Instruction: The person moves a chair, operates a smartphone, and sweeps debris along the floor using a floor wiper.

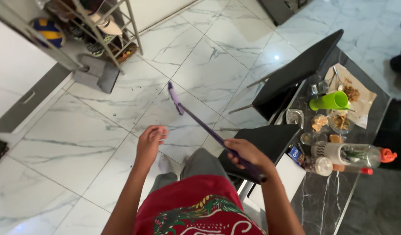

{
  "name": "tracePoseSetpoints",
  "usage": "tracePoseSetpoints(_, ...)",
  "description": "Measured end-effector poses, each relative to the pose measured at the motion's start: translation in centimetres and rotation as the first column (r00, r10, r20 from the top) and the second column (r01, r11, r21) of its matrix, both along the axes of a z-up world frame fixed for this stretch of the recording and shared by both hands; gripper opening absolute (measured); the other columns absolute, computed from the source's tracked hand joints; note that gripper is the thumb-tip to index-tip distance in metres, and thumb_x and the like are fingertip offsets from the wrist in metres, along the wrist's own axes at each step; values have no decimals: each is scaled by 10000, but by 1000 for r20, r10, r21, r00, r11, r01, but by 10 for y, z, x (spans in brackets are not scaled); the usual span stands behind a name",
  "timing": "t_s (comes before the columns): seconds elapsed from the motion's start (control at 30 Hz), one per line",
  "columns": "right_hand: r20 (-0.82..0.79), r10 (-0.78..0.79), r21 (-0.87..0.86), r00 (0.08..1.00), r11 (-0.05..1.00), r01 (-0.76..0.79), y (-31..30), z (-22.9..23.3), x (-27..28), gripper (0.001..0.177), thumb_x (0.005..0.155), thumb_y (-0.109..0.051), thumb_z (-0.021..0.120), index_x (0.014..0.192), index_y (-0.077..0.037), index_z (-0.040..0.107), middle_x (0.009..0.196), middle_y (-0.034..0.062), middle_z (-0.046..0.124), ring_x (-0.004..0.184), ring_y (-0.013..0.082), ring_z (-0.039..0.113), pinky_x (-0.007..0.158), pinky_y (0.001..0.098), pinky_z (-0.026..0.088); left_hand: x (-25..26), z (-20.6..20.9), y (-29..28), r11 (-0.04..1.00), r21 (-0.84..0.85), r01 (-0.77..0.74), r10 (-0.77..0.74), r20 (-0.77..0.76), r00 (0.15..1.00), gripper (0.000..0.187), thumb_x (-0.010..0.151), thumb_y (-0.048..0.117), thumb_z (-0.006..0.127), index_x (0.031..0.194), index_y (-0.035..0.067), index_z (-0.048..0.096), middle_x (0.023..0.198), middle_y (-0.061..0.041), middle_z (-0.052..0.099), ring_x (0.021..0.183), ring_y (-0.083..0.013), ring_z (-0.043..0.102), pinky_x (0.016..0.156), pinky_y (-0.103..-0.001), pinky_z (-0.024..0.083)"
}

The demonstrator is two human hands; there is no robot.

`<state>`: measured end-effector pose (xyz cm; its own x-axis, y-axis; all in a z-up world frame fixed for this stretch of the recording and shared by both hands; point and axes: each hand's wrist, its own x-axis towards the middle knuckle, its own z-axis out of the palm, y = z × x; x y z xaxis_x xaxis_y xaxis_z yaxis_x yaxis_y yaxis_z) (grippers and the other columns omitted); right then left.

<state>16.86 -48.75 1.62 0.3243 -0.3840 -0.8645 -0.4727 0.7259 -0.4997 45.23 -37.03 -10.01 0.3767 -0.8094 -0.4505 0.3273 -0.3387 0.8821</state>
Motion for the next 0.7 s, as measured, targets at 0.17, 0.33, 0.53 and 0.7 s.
tracePoseSetpoints(0.17,124,-462,216,878,876,430,-12,-3,20,327,945,-201,538,1264,-134,515,658,-24,473,503,43,447,373,190,326,6,11,-44,991,86,102,-103,11,995,261,961,260,495,1065,57,621,1020,-66,710,923,-165,669,790,-300,502)
tracePoseSetpoints(0.33,-15,112,-131,994,985,-113,-62,-18,18,423,908,-187,530,1321,-117,470,659,-10,483,496,67,457,400,200,398,7,9,-92,980,181,78,-77,-9,997,272,957,258,486,1069,59,634,1025,-71,706,932,-172,666,790,-311,505)
tracePoseSetpoints(0.53,122,-208,143,970,971,190,-194,-11,-21,455,951,-169,538,1342,34,423,657,-17,464,477,55,428,353,212,351,-5,6,-198,971,240,0,-12,46,999,268,957,251,485,1058,58,642,1019,-80,709,919,-174,674,794,-316,511)
tracePoseSetpoints(0.7,-42,181,56,983,982,-179,-284,11,-36,526,887,-176,525,1399,-150,411,601,10,468,410,96,437,323,256,375,-31,6,-308,985,175,10,-19,47,999,274,961,256,477,1058,55,636,1018,-68,708,907,-162,673,794,-311,511)
